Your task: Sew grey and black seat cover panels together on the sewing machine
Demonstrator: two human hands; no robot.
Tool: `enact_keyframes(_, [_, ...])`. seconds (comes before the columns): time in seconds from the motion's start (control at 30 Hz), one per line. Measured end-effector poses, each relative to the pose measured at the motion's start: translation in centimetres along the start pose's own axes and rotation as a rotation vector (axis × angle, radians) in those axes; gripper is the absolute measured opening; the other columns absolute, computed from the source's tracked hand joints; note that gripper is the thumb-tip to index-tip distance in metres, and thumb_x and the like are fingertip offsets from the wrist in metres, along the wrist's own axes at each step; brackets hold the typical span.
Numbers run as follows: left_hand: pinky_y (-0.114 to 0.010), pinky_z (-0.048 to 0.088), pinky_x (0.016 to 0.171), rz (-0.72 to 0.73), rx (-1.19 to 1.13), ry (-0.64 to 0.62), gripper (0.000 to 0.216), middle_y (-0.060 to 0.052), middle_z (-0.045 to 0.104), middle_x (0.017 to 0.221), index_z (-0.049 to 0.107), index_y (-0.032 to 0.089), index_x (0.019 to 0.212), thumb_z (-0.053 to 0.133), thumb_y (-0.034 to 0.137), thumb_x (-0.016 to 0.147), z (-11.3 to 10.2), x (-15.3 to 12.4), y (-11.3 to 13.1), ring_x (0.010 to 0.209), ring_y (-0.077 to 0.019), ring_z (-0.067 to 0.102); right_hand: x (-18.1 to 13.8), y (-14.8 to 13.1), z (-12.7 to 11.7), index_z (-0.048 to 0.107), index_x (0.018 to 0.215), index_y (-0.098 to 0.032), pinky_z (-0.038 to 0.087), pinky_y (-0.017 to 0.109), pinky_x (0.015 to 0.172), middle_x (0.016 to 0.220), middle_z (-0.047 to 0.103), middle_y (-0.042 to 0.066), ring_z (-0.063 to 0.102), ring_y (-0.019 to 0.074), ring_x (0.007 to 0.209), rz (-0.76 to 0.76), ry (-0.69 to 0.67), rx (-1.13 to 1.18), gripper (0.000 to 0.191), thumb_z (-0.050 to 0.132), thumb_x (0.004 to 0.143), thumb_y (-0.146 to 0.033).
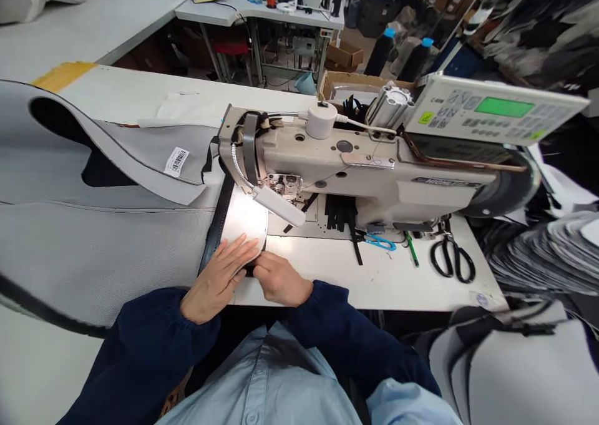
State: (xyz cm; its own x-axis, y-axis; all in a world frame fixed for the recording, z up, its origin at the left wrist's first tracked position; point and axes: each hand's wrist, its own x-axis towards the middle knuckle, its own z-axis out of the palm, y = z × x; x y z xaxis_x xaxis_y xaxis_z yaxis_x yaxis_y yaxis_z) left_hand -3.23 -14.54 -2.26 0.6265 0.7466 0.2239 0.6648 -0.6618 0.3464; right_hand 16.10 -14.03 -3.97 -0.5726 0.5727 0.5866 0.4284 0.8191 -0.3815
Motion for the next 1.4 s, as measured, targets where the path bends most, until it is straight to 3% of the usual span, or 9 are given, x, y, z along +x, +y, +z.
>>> enact_keyframes(0.07, [-0.052, 0.023, 0.116, 0.077, 0.033, -0.014, 0.044, -0.007, 0.05, 0.139, 0.047, 0.019, 0.135, 0.028, 0.02, 0.096, 0.2, 0.1, -0.5, 0.138, -0.023, 0.032, -0.1, 0.0, 0.0, 0.048, 0.069, -0.019, 0.046, 0.026, 0.063, 0.07, 0.051, 0.005, 0.047, 0.0173, 0.07, -0.08, -0.079, -0.054, 0.029, 0.032, 0.085, -0.001])
enact_keyframes(0.17, [-0.05, 0.028, 0.115, 0.205, 0.053, -0.036, 0.044, -0.011, 0.054, 0.135, 0.046, 0.014, 0.136, 0.031, 0.016, 0.095, 0.2, 0.4, -1.2, 0.133, -0.0227, 0.041, -0.2, 0.0, 0.0, 0.051, 0.068, -0.018, 0.047, 0.025, 0.067, 0.071, 0.052, 0.006, 0.046, 0.0172, 0.07, -0.121, -0.178, -0.137, 0.029, 0.033, 0.084, 0.0])
enact_keyframes(0.27, [-0.049, 0.035, 0.111, 0.295, 0.065, 0.049, 0.042, -0.014, 0.058, 0.13, 0.047, 0.009, 0.133, 0.034, 0.014, 0.093, 0.4, 0.9, -1.7, 0.129, -0.024, 0.047, -0.2, 0.1, 0.3, 0.053, 0.071, -0.016, 0.048, 0.026, 0.07, 0.074, 0.054, 0.007, 0.047, 0.0177, 0.072, -0.109, -0.226, -0.172, 0.028, 0.034, 0.085, -0.001])
enact_keyframes(0.47, [-0.045, 0.045, 0.104, 0.343, 0.072, 0.216, 0.037, -0.014, 0.065, 0.119, 0.048, 0.007, 0.127, 0.037, 0.014, 0.093, 0.9, 1.9, -2.5, 0.117, -0.0225, 0.058, -0.2, 0.0, 1.0, 0.057, 0.087, -0.012, 0.049, 0.029, 0.082, 0.088, 0.058, 0.01, 0.051, 0.0188, 0.089, 0.01, -0.177, -0.139, 0.028, 0.031, 0.092, -0.004])
enact_keyframes(0.67, [-0.044, 0.044, 0.105, 0.33, 0.078, 0.209, 0.034, -0.012, 0.067, 0.114, 0.053, 0.01, 0.12, 0.037, 0.012, 0.09, 0.9, 2.1, -2.4, 0.112, -0.0219, 0.06, 0.4, 0.1, 0.4, 0.06, 0.082, -0.013, 0.051, 0.026, 0.076, 0.081, 0.06, 0.006, 0.053, 0.0161, 0.083, -0.019, -0.142, -0.143, 0.037, 0.026, 0.095, -0.005])
enact_keyframes(0.83, [-0.043, 0.045, 0.101, 0.238, 0.033, 0.108, 0.039, -0.015, 0.061, 0.123, 0.055, 0.009, 0.119, 0.044, 0.015, 0.082, 0.3, 2.8, -2.1, 0.11, -0.0251, 0.057, 0.7, 0.2, 0.4, 0.058, 0.075, -0.014, 0.051, 0.025, 0.066, 0.072, 0.055, 0.005, 0.052, 0.0157, 0.075, -0.024, -0.082, -0.201, 0.042, 0.023, 0.095, -0.005])
enact_keyframes(1.0, [-0.042, 0.051, 0.085, 0.007, 0.098, -0.143, 0.065, -0.019, 0.031, 0.149, 0.047, 0.009, 0.132, 0.052, 0.018, 0.068, -1.9, 5.3, -1.5, 0.102, -0.0291, 0.056, 0.9, 0.3, 0.3, 0.058, 0.073, -0.013, 0.051, 0.024, 0.065, 0.071, 0.056, 0.005, 0.053, 0.0155, 0.074, -0.027, -0.082, -0.191, 0.041, 0.024, 0.094, -0.004])
enact_keyframes(1.13, [-0.04, 0.052, 0.077, -0.085, 0.14, -0.377, 0.065, -0.011, 0.03, 0.152, 0.046, 0.014, 0.135, 0.047, 0.02, 0.07, -3.0, 7.0, -1.5, 0.11, -0.0292, 0.055, 1.2, 0.3, 0.0, 0.06, 0.08, -0.011, 0.054, 0.024, 0.072, 0.079, 0.061, 0.008, 0.057, 0.0156, 0.08, -0.012, -0.078, -0.189, 0.038, 0.026, 0.092, -0.001])
enact_keyframes(1.4, [-0.04, 0.049, 0.092, -0.159, 0.135, -0.524, 0.063, -0.008, 0.034, 0.151, 0.039, 0.017, 0.14, 0.041, 0.026, 0.077, -3.5, 8.8, -2.6, 0.122, -0.0253, 0.051, 1.5, 0.9, 0.2, 0.064, 0.087, -0.009, 0.056, 0.026, 0.082, 0.088, 0.067, 0.01, 0.062, 0.0168, 0.093, -0.01, -0.026, -0.215, 0.033, 0.032, 0.094, -0.003])
